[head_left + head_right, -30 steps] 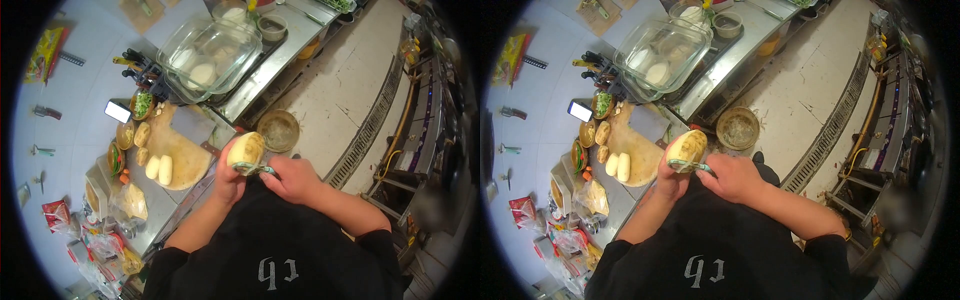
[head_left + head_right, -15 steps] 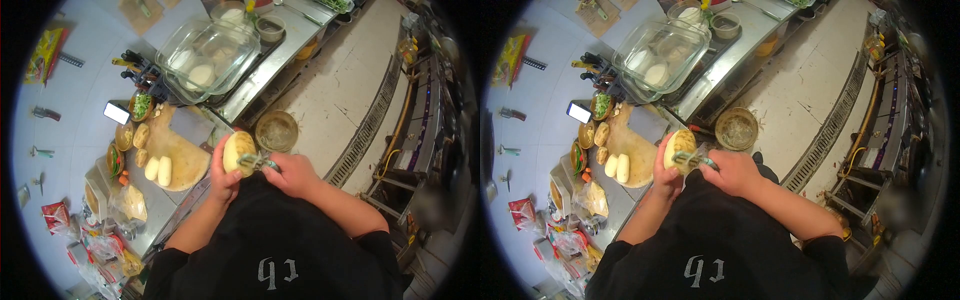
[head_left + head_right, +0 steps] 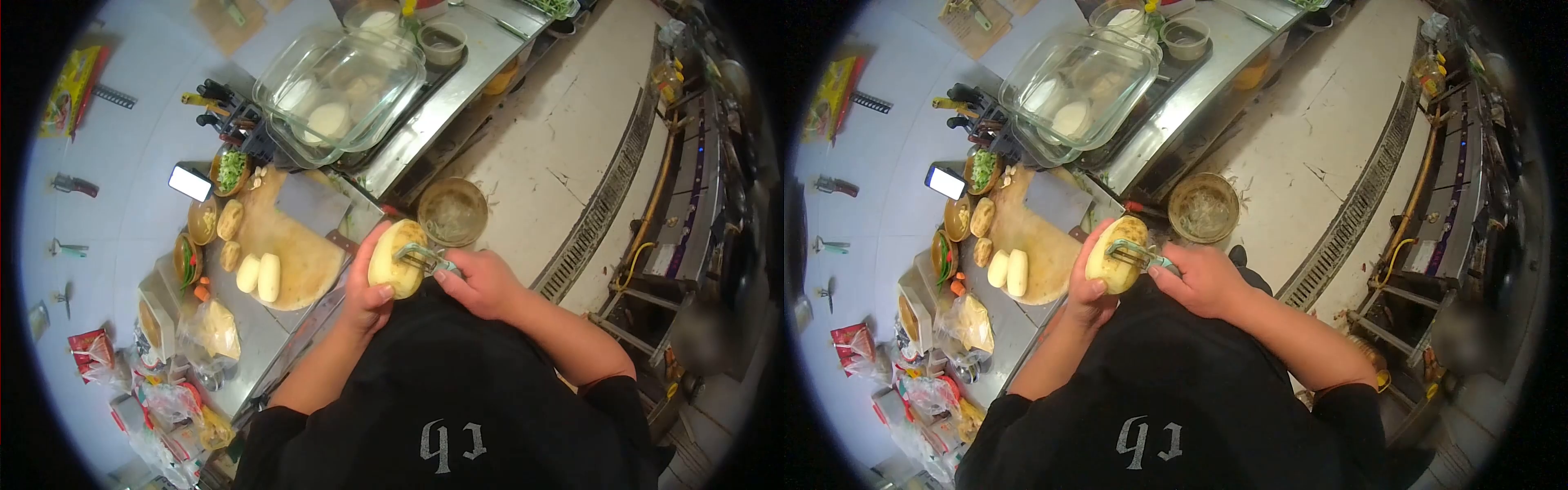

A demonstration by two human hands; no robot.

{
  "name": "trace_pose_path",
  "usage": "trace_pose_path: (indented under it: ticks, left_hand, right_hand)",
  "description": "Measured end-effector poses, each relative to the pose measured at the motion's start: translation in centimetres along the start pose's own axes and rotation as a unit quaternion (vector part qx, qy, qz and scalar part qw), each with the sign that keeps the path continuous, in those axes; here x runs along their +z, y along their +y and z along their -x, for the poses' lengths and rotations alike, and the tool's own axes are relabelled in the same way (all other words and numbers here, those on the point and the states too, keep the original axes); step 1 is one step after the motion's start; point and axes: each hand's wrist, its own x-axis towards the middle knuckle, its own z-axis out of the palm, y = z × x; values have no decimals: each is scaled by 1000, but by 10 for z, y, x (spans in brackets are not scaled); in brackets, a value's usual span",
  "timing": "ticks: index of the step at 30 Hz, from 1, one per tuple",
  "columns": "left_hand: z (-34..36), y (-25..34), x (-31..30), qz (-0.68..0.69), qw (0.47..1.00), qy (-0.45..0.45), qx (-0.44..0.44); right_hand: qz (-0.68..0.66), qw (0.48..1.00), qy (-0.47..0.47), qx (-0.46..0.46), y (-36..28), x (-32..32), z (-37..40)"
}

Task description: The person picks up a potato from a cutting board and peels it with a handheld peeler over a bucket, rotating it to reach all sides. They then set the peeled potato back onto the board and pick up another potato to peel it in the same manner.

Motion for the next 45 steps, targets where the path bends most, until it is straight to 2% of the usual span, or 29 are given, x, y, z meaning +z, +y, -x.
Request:
trace_pose_path:
  ticks: [2,4,5,6,8,12,14,17,20,29,30,32,33,36,40,42,43,44,45]
  left_hand:
    - [0,3,3,-9,1000,1,-7]
    - [4,9,5,-2,998,-57,-31]
    - [4,9,5,-2,998,-56,-31]
    - [3,9,5,18,996,-79,-31]
    - [0,10,4,38,994,-101,-27]
    - [-5,8,4,61,995,-74,-31]
    - [-4,8,4,60,996,-59,-34]
    - [-6,10,7,66,995,-72,-14]
    - [-8,11,11,31,997,-71,-18]
    - [-13,11,14,68,995,-65,-21]
    - [-14,11,16,66,997,-44,-8]
    - [-13,9,18,65,998,-21,3]
    - [-14,8,19,57,998,-6,3]
    - [-16,5,19,42,999,7,4]
    - [-15,3,16,12,1000,10,-4]
    - [-14,1,12,23,1000,1,-11]
    - [-13,2,9,32,999,-7,-17]
    - [-11,3,8,32,999,-8,-17]
    - [-9,4,7,52,997,-47,-14]
  right_hand:
    - [15,1000,8,-13,9,1,-4]
    - [27,993,16,113,24,-6,-14]
    - [61,989,-29,133,38,-8,-19]
    - [60,989,-29,132,50,-3,-18]
    - [-64,987,-15,146,63,5,-18]
    - [-127,976,17,178,36,4,-13]
    - [-119,989,76,51,14,3,-6]
    - [-47,993,86,59,8,-1,-3]
    - [-91,988,70,99,8,-8,-5]
    - [-58,987,109,99,13,-6,-9]
    - [-58,988,108,98,6,-8,-8]
    - [50,994,69,-65,-16,-12,2]
    - [80,991,67,-87,-20,-8,3]
    - [110,984,101,-95,-19,-4,1]
    - [116,983,89,-110,-23,-7,3]
    - [107,990,82,-49,-24,-9,1]
    - [107,990,82,-49,-16,-11,-6]
    - [40,997,56,42,0,-14,-17]
    - [-27,990,29,133,14,-16,-23]
